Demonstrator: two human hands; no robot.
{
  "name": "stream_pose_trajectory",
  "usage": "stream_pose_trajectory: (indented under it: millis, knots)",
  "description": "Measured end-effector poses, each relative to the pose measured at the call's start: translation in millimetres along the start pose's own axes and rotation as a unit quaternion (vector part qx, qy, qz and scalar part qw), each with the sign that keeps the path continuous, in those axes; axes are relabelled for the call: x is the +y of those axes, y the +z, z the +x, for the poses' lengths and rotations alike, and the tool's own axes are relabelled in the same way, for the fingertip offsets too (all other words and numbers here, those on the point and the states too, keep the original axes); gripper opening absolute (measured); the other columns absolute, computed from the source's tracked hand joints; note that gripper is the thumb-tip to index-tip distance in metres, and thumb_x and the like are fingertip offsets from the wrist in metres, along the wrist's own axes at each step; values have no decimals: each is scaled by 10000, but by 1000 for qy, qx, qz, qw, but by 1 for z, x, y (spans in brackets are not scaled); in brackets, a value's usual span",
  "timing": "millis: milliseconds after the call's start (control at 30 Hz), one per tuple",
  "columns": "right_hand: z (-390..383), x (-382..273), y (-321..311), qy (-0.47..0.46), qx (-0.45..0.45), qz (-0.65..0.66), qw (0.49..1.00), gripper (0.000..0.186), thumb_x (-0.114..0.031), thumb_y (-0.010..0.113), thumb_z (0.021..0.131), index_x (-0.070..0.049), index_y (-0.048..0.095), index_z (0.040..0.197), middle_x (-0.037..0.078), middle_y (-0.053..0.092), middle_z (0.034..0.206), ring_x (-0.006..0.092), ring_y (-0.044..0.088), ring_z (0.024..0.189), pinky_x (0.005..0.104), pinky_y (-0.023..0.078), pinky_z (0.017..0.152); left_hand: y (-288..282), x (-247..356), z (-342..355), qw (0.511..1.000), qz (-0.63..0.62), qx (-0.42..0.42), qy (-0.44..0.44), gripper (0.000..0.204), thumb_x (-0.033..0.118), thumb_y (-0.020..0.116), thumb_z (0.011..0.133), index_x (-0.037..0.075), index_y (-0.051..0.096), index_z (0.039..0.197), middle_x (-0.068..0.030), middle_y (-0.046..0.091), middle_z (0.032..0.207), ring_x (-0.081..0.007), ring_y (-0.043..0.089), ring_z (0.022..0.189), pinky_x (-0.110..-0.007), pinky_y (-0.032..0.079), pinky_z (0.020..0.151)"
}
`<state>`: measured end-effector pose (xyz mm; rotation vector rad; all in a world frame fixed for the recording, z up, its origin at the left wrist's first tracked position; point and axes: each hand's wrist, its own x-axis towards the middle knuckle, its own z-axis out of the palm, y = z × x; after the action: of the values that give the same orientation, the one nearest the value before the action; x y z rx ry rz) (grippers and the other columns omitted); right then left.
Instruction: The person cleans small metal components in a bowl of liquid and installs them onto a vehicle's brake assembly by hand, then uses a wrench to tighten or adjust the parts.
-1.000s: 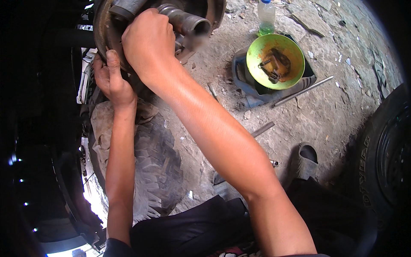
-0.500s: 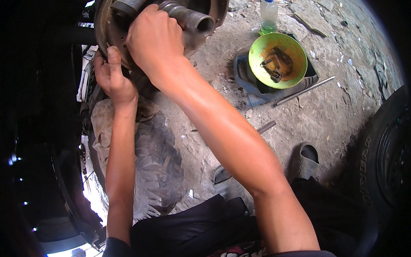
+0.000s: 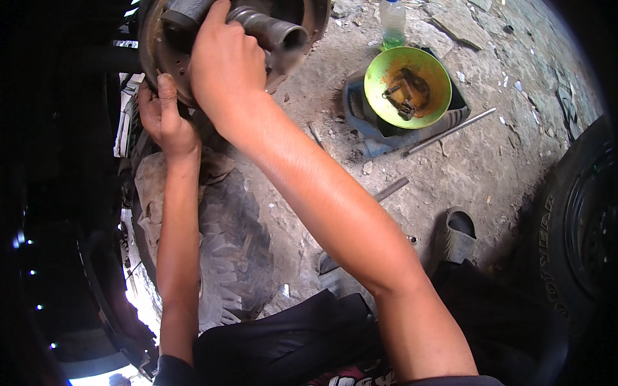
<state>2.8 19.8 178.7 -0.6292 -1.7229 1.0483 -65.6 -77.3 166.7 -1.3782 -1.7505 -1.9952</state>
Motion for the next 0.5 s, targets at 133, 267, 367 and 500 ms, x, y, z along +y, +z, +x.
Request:
stream_pose_trajectory:
  millis: [133,267,367,500]
  knots:
    - [6,2,-1,1,-22,-39,999,230,-137,514,939,53,462,1057,249,648,777,413,655,694,481,527,608,2,-2,-1,1000,-12,4,-4,337,189,611,937,-53,495,1141,-77,597,1018,-118,542,902,-244,431,816]
    - [0,12,19,-50,59,24,997,178,-31,583,789,60,463,884,266,634,775,445,651,687,485,546,602,2,0,0,1000,-8,7,-7,343,190,615,934,-55,493,1141,-79,596,1022,-120,544,905,-247,434,814]
    - [1,13,22,-50,71,26,996,154,-33,576,790,50,468,860,263,633,756,442,651,667,488,541,585,1,-1,0,1000,-9,2,-6,343,193,616,934,-54,497,1139,-79,597,1024,-120,546,909,-251,436,814]
    - [4,12,20,-33,51,-7,998,146,-49,578,791,49,482,842,264,635,721,437,654,661,481,542,579,2,0,0,1000,-4,-3,-6,351,203,621,932,-55,498,1137,-79,596,1022,-117,543,908,-251,435,808]
